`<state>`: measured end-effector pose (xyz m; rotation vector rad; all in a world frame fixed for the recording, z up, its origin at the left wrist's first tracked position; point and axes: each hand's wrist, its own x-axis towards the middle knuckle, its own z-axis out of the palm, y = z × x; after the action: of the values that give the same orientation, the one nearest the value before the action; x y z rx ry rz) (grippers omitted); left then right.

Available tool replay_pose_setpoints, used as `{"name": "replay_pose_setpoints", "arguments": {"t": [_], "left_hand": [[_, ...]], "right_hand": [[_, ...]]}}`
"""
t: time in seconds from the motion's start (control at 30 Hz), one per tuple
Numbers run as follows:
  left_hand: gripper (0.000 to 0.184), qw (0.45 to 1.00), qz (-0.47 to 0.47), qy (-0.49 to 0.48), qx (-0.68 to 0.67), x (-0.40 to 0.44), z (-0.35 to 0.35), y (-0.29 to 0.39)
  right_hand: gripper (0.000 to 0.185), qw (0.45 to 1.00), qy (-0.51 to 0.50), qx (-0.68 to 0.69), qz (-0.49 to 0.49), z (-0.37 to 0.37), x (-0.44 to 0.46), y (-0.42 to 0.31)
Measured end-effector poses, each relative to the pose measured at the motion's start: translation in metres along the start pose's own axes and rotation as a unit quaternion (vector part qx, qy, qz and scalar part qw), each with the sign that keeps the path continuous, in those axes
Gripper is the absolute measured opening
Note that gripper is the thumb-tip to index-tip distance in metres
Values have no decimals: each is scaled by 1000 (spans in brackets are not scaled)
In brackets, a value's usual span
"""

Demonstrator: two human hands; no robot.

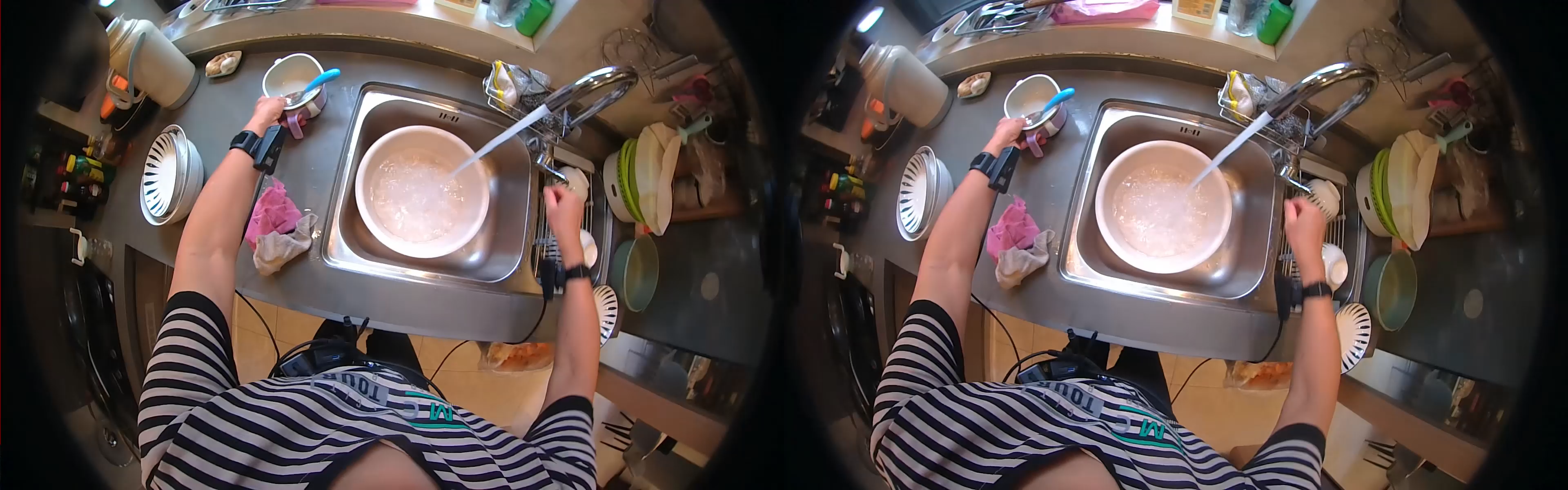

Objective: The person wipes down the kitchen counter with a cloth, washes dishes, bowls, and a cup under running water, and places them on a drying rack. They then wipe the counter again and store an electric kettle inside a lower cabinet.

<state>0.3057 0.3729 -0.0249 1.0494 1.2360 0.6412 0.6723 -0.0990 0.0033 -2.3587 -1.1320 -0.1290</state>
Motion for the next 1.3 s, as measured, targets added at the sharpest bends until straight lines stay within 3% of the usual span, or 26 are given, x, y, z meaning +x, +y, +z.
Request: {"name": "replay_pose_setpoints", "arguments": {"t": [0.1, 0.17, 0.27, 0.3, 0.37, 0.4, 0.47, 0.5, 0.57, 0.63, 0.67, 0.77, 0.8, 0.9, 0.93, 1.0, 1.1, 1.17, 1.3], "left_hand": [[39, 999, 5, -12, -49, -9, 1, -2], [38, 993, 22, -64, -101, -33, 5, 2], [35, 987, 24, -152, -53, -64, 11, 14], [38, 989, 37, -140, -36, -87, 25, 15], [45, 975, 8, -221, -36, -121, 44, 11], [51, 974, -14, -226, -27, -127, 53, 1], [48, 963, -24, -261, -56, -143, 78, -26], [50, 956, -47, -278, -80, -156, 90, -32], [50, 933, -99, -330, -105, -159, 109, -60], [50, 924, -120, -328, -153, -179, 125, -72], [50, 901, -150, -368, -175, -177, 129, -80], [49, 865, -293, -324, -249, -172, 131, -101], [44, 858, -290, -338, -258, -173, 130, -107], [41, 867, -285, -331, -241, -175, 124, -114], [41, 848, -312, -335, -267, -167, 123, -123], [41, 876, -290, -316, -221, -165, 122, -129], [38, 904, -249, -312, -152, -159, 124, -144], [36, 920, -238, -303, -64, -149, 123, -152], [35, 958, -210, -195, -12, -156, 115, -136]], "right_hand": [[20, 994, -60, -83, 23, 9, 50, 12], [20, 994, -20, -105, 34, 8, 59, 17], [20, 992, -4, -126, 17, 13, 61, 35], [20, 991, 11, -134, 28, 12, 55, 31], [21, 995, -51, 6, 87, 26, 47, 6], [23, 970, -102, 183, 124, 33, 42, -25], [30, 842, -210, 452, 205, 50, 19, -87], [45, 762, -284, 539, 217, 58, 12, -104], [58, 614, -355, 649, 277, 70, 0, -140], [61, 550, -388, 702, 233, 81, -8, -154], [59, 568, -357, 699, 249, 85, -11, -152], [59, 584, -356, 684, 254, 82, -18, -143], [52, 592, -337, 674, 286, 83, -22, -143], [44, 698, -299, 588, 280, 95, -28, -134], [44, 750, -274, 543, 260, 101, -30, -132], [44, 840, -221, 445, 216, 109, -32, -132], [51, 976, -119, 177, 45, 101, -23, -134], [52, 985, -122, 115, 45, 109, -12, -126], [46, 986, -156, 9, 59, 145, 1, -105]]}}
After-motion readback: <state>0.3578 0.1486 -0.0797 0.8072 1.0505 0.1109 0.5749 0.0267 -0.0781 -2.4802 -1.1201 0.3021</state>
